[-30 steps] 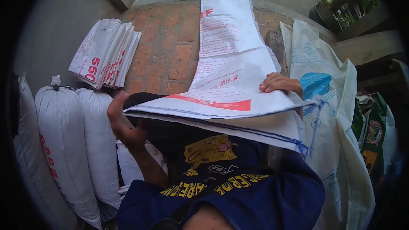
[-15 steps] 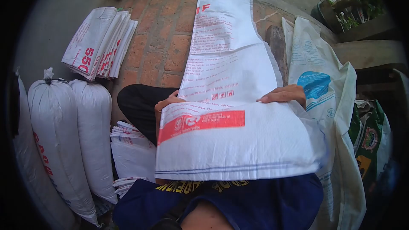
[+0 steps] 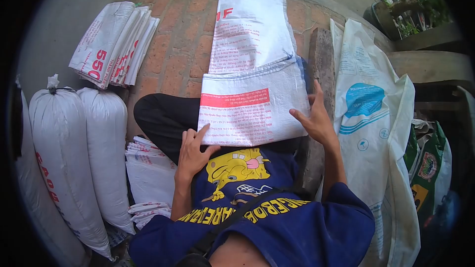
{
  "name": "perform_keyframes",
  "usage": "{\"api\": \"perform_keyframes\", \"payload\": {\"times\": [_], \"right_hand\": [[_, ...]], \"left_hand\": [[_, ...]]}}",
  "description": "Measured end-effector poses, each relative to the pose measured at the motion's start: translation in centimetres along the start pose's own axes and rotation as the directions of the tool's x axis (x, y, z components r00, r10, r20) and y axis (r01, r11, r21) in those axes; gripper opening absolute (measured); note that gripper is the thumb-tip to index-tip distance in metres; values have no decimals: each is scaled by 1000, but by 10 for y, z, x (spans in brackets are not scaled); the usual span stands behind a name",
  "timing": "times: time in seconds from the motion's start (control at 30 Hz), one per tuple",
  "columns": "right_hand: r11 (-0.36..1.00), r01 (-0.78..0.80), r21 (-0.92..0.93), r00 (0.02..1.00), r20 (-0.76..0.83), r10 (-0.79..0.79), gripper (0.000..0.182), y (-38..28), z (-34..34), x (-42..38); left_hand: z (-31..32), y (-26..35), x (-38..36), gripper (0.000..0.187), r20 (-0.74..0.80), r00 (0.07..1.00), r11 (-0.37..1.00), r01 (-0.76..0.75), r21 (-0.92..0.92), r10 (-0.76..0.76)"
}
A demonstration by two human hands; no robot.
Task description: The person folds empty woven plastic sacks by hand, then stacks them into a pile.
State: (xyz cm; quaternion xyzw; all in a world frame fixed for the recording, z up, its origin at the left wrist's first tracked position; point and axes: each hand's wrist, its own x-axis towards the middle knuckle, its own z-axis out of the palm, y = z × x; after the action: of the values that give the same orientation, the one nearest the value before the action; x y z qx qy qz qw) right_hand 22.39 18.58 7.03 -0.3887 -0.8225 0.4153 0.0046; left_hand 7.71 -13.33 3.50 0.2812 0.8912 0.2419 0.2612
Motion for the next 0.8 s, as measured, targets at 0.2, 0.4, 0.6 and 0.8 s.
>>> {"api": "perform_keyframes", "payload": {"times": [0.2,0.4,0.6,0.8], "right_hand": [[778,344,-527,937,247,-247,118,-15,-6,-16],[559,426,-712,889,215,-404,82,-16,20,-34],[556,808,-192,587,328,-740,40,-63,-41,-32],[501,857,124,461,251,-851,38,-66,-65,-17]], "left_hand": [[11,-23,12,44,-211,840,788,-342,511,501],[-32,-3,25,24,-346,709,783,-600,160,614],[-75,8,26,16,-586,622,494,-778,-389,519],[-33,-31,77,36,-344,747,535,-654,-535,569]]}}
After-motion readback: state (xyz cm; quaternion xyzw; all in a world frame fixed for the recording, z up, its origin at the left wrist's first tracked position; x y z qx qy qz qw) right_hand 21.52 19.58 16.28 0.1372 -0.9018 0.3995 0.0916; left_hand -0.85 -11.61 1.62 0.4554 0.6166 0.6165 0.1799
